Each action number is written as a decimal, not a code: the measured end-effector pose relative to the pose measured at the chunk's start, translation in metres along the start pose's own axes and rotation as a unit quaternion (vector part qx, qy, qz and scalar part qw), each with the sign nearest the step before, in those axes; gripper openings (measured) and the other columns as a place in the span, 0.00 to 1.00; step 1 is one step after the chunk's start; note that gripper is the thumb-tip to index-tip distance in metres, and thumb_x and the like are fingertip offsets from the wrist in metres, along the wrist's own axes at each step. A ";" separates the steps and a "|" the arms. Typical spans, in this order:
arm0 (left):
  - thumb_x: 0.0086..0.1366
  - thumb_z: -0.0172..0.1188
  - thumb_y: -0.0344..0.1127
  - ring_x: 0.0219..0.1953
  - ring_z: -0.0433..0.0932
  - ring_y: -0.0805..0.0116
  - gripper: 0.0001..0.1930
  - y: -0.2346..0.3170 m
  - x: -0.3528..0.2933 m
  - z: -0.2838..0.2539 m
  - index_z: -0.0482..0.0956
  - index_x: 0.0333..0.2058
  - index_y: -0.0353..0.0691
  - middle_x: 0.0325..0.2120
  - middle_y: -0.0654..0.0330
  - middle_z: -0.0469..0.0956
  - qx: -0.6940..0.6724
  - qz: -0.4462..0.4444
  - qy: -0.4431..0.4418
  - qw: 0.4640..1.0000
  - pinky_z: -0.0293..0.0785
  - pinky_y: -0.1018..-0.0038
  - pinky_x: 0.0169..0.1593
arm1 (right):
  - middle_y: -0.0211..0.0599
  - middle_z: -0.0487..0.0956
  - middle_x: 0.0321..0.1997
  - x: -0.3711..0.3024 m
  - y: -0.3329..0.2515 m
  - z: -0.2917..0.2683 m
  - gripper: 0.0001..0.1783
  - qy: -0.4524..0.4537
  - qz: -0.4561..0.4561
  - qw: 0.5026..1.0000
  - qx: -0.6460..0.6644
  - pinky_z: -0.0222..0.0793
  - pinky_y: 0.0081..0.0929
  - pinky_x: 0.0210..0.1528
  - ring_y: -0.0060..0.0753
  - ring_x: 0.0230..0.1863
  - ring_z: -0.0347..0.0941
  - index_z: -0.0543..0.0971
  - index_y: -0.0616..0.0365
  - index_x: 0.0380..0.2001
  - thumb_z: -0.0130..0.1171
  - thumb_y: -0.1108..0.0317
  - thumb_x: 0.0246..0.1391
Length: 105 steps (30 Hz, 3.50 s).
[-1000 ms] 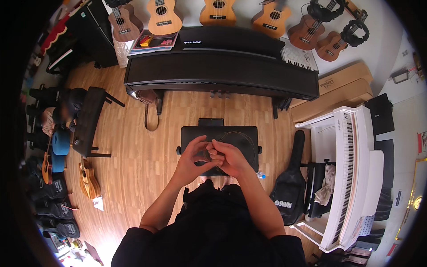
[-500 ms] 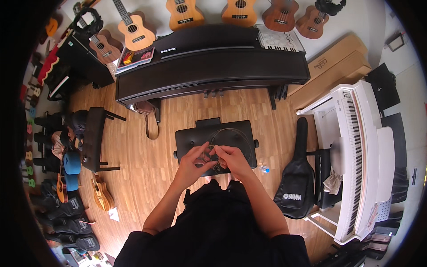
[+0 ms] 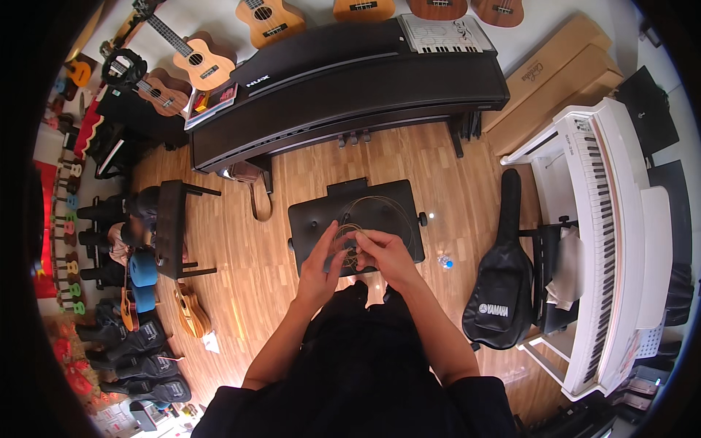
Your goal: The person stands in a music room and coils a thin black cable by hand on a black piano bench. They repeatedly wrap the cable into loops and adjust the coil, occasionally placing it on the bench and picking it up again.
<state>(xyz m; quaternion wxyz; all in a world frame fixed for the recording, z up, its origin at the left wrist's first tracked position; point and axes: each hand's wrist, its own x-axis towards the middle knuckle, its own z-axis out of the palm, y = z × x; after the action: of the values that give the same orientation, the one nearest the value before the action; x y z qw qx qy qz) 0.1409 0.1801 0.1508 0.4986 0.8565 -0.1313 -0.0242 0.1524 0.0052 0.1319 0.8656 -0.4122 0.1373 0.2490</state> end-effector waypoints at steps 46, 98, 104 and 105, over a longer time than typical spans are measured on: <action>0.65 0.61 0.34 0.35 0.76 0.76 0.12 -0.069 -0.027 -0.118 0.76 0.43 0.34 0.33 0.61 0.79 -0.627 -0.253 -0.151 0.722 0.74 0.80 0.41 | 0.31 0.77 0.25 0.020 0.029 0.094 0.13 0.087 -0.092 0.983 -0.131 0.78 0.21 0.31 0.23 0.25 0.76 0.80 0.67 0.36 0.60 0.65 0.58; 0.63 0.57 0.22 0.38 0.79 0.74 0.11 -0.060 -0.019 -0.071 0.67 0.43 0.38 0.36 0.57 0.80 -0.284 -0.019 -0.007 0.959 0.75 0.80 0.40 | 0.29 0.76 0.24 0.005 0.020 0.079 0.11 0.014 -0.051 0.991 -0.125 0.74 0.19 0.26 0.20 0.20 0.73 0.80 0.66 0.37 0.59 0.67 0.58; 0.63 0.59 0.24 0.37 0.80 0.74 0.19 -0.054 -0.021 -0.083 0.66 0.51 0.37 0.35 0.57 0.80 -0.335 -0.057 -0.092 0.936 0.76 0.79 0.40 | 0.29 0.75 0.23 0.004 0.017 0.076 0.12 0.022 -0.046 0.994 -0.099 0.73 0.19 0.25 0.20 0.20 0.73 0.80 0.67 0.38 0.60 0.66 0.58; 0.63 0.59 0.24 0.37 0.80 0.73 0.21 -0.053 -0.021 -0.085 0.65 0.54 0.37 0.35 0.58 0.80 -0.353 -0.064 -0.107 0.927 0.76 0.78 0.41 | 0.29 0.75 0.23 0.004 0.017 0.075 0.13 0.020 -0.046 0.994 -0.094 0.73 0.19 0.25 0.20 0.20 0.73 0.80 0.67 0.38 0.60 0.66 0.58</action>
<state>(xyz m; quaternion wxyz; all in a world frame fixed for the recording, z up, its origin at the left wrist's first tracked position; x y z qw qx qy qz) 0.1457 0.2818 0.1460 0.7493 0.6238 -0.1116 -0.1922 0.1487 0.0746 0.1661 0.8305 -0.5026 0.1119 0.2125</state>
